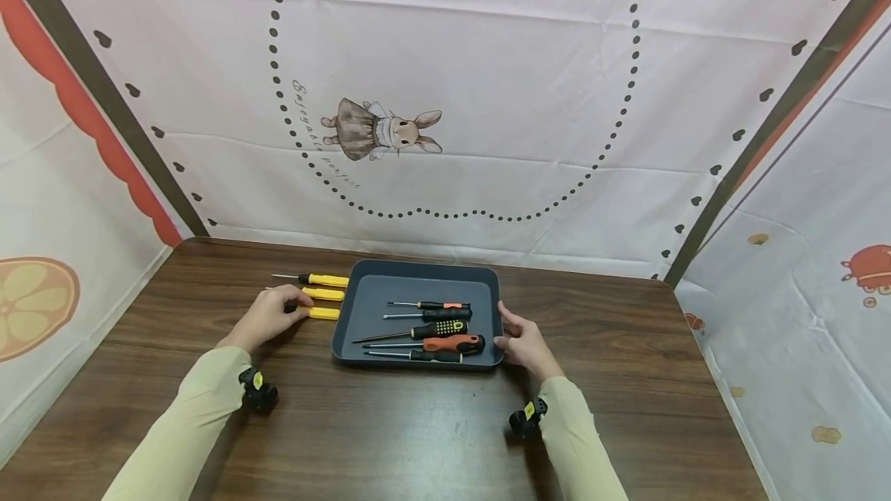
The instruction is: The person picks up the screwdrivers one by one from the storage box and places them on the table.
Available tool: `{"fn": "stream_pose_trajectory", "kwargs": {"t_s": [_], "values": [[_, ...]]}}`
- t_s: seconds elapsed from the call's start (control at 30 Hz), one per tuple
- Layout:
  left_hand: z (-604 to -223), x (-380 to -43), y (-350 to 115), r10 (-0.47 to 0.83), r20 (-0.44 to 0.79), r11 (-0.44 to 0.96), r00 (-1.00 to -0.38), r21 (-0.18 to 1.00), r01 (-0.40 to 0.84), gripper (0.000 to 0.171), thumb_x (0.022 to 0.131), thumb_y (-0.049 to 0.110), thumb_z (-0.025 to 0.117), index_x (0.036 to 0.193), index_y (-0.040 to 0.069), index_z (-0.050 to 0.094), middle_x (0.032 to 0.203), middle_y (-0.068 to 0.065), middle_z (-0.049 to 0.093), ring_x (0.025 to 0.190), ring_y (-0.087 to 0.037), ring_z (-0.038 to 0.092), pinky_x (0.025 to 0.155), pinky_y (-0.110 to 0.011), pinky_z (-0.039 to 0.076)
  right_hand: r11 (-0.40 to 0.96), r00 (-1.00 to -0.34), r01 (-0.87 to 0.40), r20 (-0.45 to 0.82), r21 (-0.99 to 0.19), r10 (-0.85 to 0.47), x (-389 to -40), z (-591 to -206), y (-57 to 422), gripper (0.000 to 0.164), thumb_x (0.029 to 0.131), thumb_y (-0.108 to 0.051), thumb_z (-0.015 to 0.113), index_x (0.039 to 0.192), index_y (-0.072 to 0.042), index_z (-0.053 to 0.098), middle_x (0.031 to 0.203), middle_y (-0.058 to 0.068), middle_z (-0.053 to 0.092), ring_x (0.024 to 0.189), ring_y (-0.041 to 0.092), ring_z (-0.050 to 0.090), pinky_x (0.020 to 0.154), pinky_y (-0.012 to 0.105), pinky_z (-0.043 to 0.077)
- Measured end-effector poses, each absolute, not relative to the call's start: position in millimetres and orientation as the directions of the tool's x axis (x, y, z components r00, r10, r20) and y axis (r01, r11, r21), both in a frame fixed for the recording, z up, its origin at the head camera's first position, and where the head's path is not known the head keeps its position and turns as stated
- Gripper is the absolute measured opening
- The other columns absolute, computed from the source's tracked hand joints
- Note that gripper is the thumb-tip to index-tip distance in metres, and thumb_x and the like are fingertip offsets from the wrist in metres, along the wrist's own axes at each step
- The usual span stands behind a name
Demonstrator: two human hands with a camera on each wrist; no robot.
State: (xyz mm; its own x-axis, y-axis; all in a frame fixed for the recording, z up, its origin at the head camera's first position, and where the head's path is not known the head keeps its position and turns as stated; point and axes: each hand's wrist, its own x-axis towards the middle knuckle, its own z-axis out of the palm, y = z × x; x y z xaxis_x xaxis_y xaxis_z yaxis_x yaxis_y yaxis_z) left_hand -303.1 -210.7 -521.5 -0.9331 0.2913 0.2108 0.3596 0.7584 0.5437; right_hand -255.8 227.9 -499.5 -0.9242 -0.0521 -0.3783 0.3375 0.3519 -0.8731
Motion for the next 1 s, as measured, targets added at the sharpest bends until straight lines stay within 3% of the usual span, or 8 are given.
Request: {"fn": "stream_pose_trajectory", "kwargs": {"t_s": [0.33,0.5,0.77,1.0], "values": [[-517.4,-301.5,-208.4,0.292,0.178,0.751,-0.940,0.565,0.341,0.008,0.079,0.004,0.068,0.086,0.008,0.068,0.090,-0.007,0.063,0.088,-0.026,0.060,0.078,-0.044,0.048,0.338,-0.929,0.322,-0.364,-0.884,-0.066,-254.5,-499.8,229.2,0.066,0.085,0.002,0.055,0.142,-0.020,0.030,0.131,0.029,0.043,0.103,0.026,0.055,0.079,0.044,0.050],[-504.1,-303.8,-198.5,0.294,0.153,0.792,-0.943,0.513,0.330,0.014,0.082,0.012,0.067,0.093,0.005,0.067,0.093,-0.008,0.063,0.088,-0.025,0.060,0.077,-0.042,0.049,0.338,-0.927,0.329,-0.370,-0.882,-0.064,-255.4,-499.1,228.7,0.066,0.085,0.002,0.055,0.142,-0.020,0.030,0.132,0.028,0.042,0.103,0.026,0.055,0.078,0.044,0.050],[-462.8,-311.1,-158.2,0.323,0.113,0.795,-0.940,0.506,0.334,0.032,0.085,0.022,0.063,0.110,0.003,0.061,0.108,-0.012,0.061,0.099,-0.029,0.057,0.083,-0.045,0.047,0.347,-0.929,0.323,-0.366,-0.881,-0.064,-255.9,-499.4,229.5,0.066,0.085,0.002,0.056,0.142,-0.020,0.030,0.131,0.029,0.042,0.104,0.026,0.054,0.079,0.045,0.050],[-436.5,-323.0,-110.4,0.428,0.073,0.792,-0.901,0.449,0.413,0.039,0.087,0.026,0.062,0.117,0.001,0.057,0.114,-0.013,0.059,0.105,-0.027,0.055,0.089,-0.042,0.044,0.345,-0.931,0.312,-0.357,-0.885,-0.074,-255.3,-499.4,230.2,0.067,0.085,0.002,0.056,0.142,-0.019,0.029,0.131,0.029,0.042,0.103,0.025,0.055,0.077,0.044,0.051]]}}
